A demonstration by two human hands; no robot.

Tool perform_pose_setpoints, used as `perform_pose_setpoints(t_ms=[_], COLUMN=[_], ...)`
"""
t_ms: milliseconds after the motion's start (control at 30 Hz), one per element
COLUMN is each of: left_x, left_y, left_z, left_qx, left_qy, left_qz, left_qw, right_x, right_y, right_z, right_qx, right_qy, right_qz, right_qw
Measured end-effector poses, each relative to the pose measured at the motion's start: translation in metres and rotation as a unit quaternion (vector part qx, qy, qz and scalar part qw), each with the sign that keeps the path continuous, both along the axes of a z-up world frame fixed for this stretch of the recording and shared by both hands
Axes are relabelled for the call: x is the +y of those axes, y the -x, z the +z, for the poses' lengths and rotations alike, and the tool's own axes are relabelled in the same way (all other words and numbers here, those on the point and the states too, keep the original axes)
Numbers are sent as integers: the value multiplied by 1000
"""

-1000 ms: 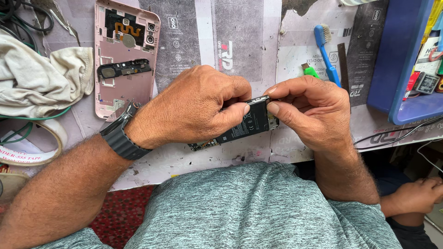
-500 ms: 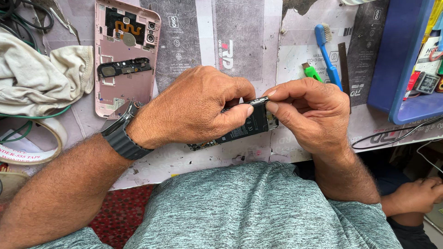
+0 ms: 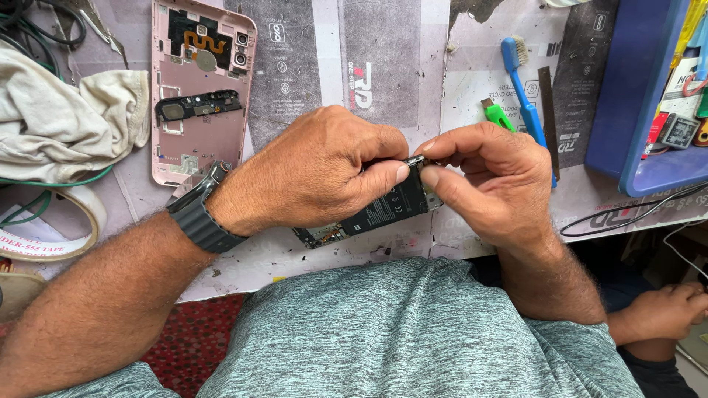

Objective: The person uses a green precision screwdriver to remove screws from the bottom of a disassembled smartphone. They then use a utility knife to pry and lift a small internal component near the battery. Finally, they reposition the battery and press it into place within the phone chassis.

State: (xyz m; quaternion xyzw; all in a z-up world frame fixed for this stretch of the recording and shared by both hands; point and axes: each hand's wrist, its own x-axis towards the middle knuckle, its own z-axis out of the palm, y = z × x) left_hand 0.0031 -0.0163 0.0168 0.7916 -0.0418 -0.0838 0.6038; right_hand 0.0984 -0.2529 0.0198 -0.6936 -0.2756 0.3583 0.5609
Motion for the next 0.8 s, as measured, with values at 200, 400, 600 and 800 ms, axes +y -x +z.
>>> perform_pose_setpoints(t_ms=[200,400,600,800], left_x=[-1,-1,-1,-1], left_y=[-2,-2,-3,-4], left_z=[0,0,-1,-1], left_qx=[22,20,50,69], left_qy=[13,7,41,61], left_qz=[10,11,20,29], left_qw=[1000,1000,998,995], right_x=[0,-2,-4,-2], right_y=[-4,-5,-7,-10], right_z=[0,-4,-8,-7], right_qx=[28,26,31,22], right_qy=[-35,-31,-32,-37], right_qz=[7,4,-13,-8], right_qw=[999,999,999,999])
